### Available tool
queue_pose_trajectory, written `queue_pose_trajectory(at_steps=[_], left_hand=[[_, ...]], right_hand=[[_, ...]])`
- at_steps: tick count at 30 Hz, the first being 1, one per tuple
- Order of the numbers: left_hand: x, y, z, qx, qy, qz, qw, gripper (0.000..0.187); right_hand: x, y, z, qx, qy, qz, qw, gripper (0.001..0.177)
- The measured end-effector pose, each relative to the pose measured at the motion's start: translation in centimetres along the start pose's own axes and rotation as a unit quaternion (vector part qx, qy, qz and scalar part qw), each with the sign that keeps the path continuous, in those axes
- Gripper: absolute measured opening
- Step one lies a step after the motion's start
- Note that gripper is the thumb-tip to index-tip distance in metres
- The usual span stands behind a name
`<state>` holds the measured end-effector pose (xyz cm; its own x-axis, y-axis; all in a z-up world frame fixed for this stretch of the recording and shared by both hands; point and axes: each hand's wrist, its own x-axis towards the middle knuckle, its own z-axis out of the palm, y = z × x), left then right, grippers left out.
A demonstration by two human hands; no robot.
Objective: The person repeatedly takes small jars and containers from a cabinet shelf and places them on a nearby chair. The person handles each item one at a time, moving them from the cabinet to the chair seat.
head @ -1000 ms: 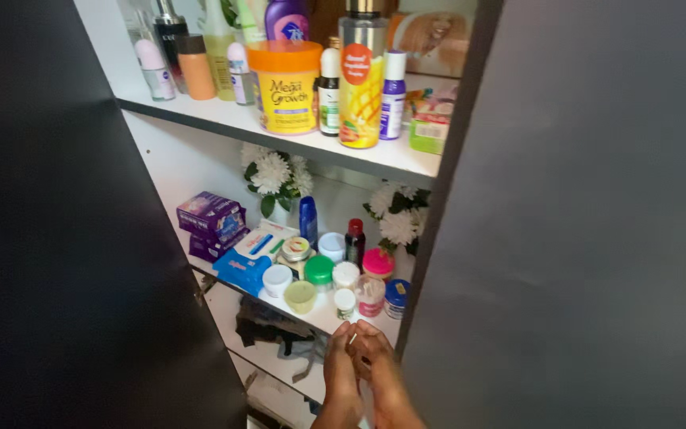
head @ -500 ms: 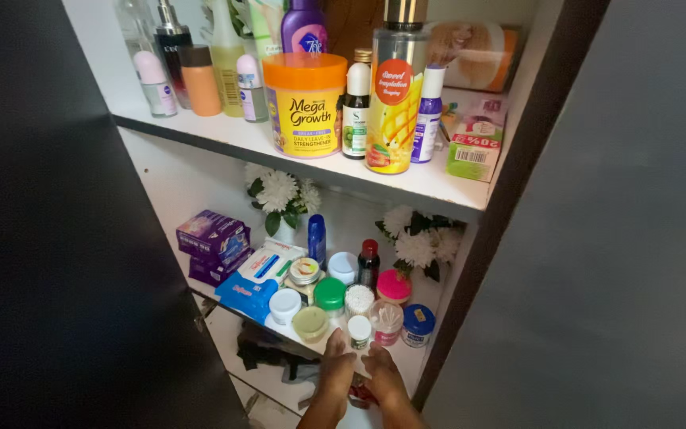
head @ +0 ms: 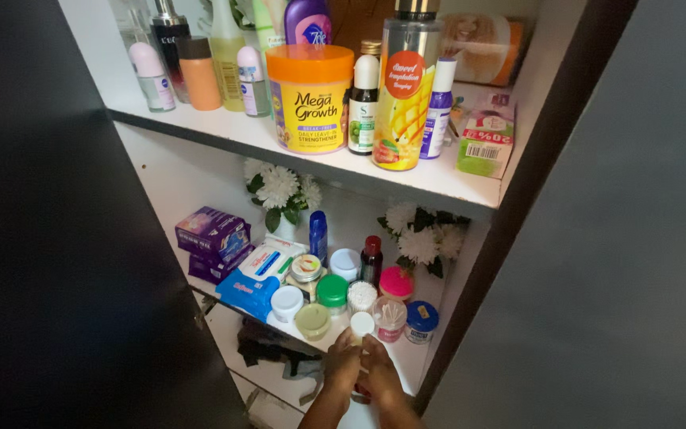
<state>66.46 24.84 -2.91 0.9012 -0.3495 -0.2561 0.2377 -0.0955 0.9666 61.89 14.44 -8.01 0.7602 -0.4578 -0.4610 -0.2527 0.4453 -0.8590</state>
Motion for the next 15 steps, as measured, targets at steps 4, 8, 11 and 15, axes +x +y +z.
queue_pose_trajectory(at_steps=[4,8,11,15], left_hand=[[1.2,-1.9,-0.3,0.055,-0.001,0.023,0.998,0.067],[2.3,-2.2,-0.5,-0.052,-0.057,0.011,0.997,0.077],[1.5,-1.8,-0.6,0.034,-0.069,-0.047,0.996,0.076],[0.7,-0.8,-0.6,0.025,-0.046,0.115,0.992,0.074]], right_hand=[[0.9,0.4,-0.5,-0.037,-0.018,-0.005,0.999,0.066],[1.4,0.6,-2.1,-0.003,-0.041,-0.044,0.998,0.081],[0.7,1.2,-3.2,-0.089,-0.060,-0.049,0.993,0.083],[-1.1,0.6,-2.7,-0.050,-0.185,-0.141,0.971,0.088]])
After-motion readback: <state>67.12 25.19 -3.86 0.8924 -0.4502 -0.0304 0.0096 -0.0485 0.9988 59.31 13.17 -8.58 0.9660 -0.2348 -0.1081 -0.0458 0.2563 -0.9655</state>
